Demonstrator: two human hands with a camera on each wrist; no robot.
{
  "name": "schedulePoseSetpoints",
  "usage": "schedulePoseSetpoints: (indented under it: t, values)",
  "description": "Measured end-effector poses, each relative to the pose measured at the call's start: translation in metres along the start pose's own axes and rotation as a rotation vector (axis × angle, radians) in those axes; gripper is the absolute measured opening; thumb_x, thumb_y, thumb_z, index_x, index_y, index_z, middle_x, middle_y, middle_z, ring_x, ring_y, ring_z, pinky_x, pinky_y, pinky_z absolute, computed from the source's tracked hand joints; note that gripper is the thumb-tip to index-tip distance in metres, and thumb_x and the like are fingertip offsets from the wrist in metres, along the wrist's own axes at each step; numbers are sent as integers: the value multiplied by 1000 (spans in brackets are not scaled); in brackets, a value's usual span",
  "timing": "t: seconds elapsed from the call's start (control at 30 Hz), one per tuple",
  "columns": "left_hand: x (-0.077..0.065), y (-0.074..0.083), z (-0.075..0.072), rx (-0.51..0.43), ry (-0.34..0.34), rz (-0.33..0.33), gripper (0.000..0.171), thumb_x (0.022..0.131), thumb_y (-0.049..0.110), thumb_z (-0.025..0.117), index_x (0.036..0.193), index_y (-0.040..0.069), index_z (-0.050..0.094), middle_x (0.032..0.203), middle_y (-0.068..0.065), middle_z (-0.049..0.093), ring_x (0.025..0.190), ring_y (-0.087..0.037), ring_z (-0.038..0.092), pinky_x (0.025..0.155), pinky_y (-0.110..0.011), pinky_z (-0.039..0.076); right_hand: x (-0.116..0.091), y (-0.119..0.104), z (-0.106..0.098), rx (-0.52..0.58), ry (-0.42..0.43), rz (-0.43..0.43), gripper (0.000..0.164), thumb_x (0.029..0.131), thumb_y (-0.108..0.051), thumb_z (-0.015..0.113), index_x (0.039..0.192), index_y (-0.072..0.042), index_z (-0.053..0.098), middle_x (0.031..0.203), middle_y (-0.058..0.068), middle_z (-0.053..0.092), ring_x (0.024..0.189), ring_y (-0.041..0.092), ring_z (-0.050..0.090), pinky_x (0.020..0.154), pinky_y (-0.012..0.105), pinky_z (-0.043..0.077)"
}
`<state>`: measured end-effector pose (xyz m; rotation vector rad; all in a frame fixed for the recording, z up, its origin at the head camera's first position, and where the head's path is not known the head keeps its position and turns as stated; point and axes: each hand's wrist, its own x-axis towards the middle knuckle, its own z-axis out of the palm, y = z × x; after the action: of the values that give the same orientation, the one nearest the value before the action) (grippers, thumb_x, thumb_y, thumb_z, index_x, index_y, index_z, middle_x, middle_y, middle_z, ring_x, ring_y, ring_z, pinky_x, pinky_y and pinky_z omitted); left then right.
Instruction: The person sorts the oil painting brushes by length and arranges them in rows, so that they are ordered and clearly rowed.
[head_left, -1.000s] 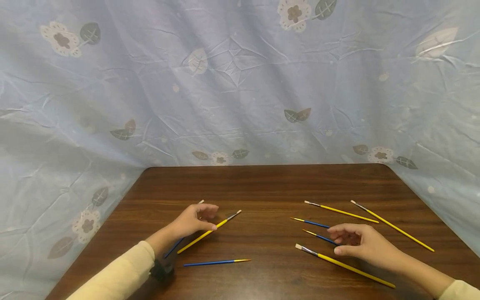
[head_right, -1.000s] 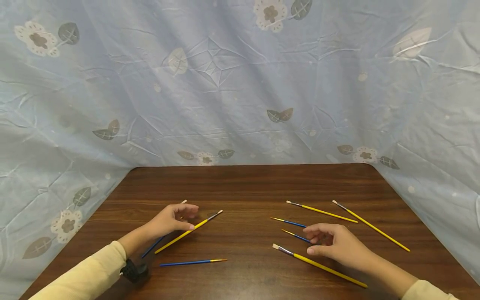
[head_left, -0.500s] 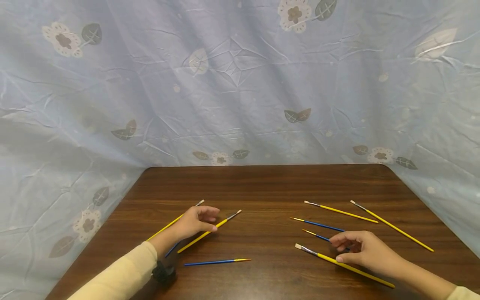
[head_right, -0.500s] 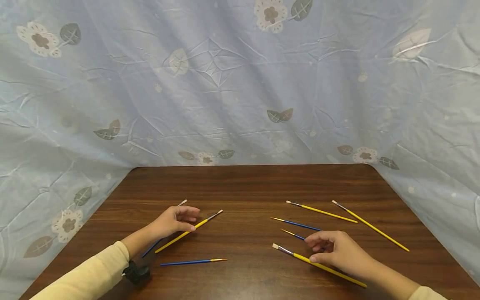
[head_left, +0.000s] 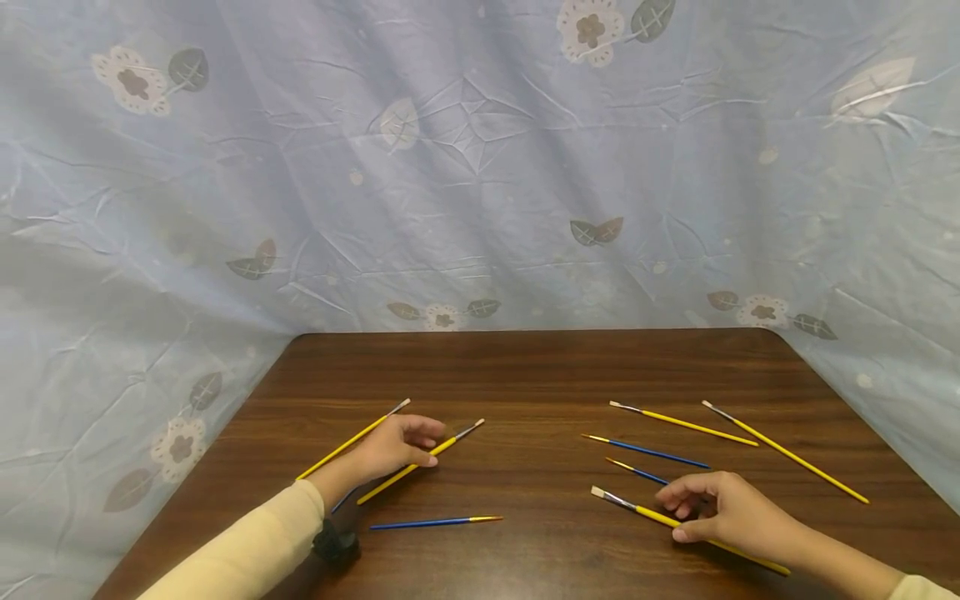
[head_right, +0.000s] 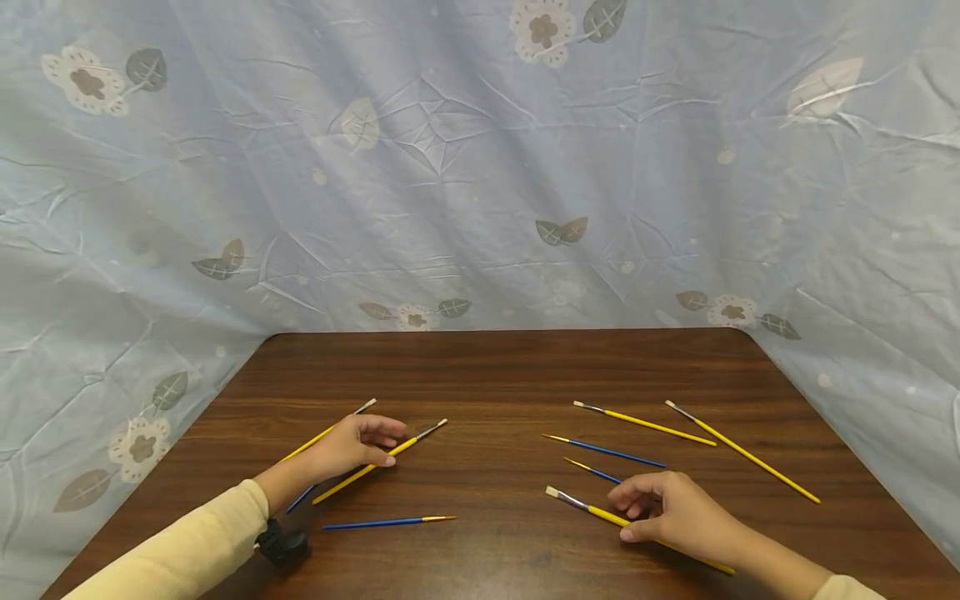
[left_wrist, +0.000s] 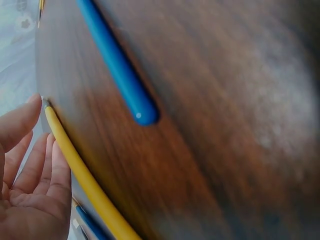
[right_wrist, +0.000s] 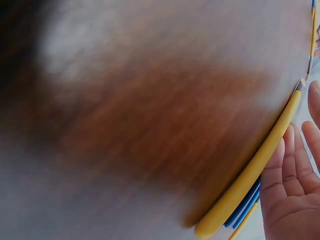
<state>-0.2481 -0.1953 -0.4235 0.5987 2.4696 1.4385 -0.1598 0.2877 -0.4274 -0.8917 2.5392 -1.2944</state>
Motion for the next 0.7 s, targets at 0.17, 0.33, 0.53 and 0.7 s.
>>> schedulePoseSetpoints:
  t: [0.17, 0.33, 0.53, 0.7]
  values:
    - [1, -1, 1, 15, 5, 7, 46, 77, -5, 78, 119, -8, 63, 116, -20, 65, 100, -30, 63, 82, -29, 56, -3, 4, -3, 5, -25, 7, 33, 81, -20, 79, 109, -4, 68, 96, -2, 67, 81, 13, 60, 64, 25, 54]
    - [1, -1, 1, 41, 13, 3, 44, 76, -5, 79, 118, -7, 65, 113, -17, 67, 98, -28, 63, 82, -30, 56, -8, 9, -5, 12, -35, -12, 32, 80, -17, 79, 108, -4, 69, 91, -3, 64, 78, 13, 58, 57, 25, 51]
    - [0, -4, 2, 27, 17, 6, 42, 75, -8, 77, 116, -7, 66, 111, -17, 68, 97, -27, 64, 80, -29, 56, -11, 12, -5, 33, -31, -27, 31, 78, -16, 81, 106, -6, 70, 88, -2, 62, 75, 14, 57, 55, 25, 51]
    - [0, -6, 2, 25, 27, 9, 41, 75, -9, 77, 114, -7, 68, 110, -17, 69, 97, -27, 65, 79, -28, 57, -12, 16, -6, 30, -30, -37, 30, 77, -18, 81, 104, -8, 71, 86, -3, 62, 73, 13, 58, 55, 25, 52]
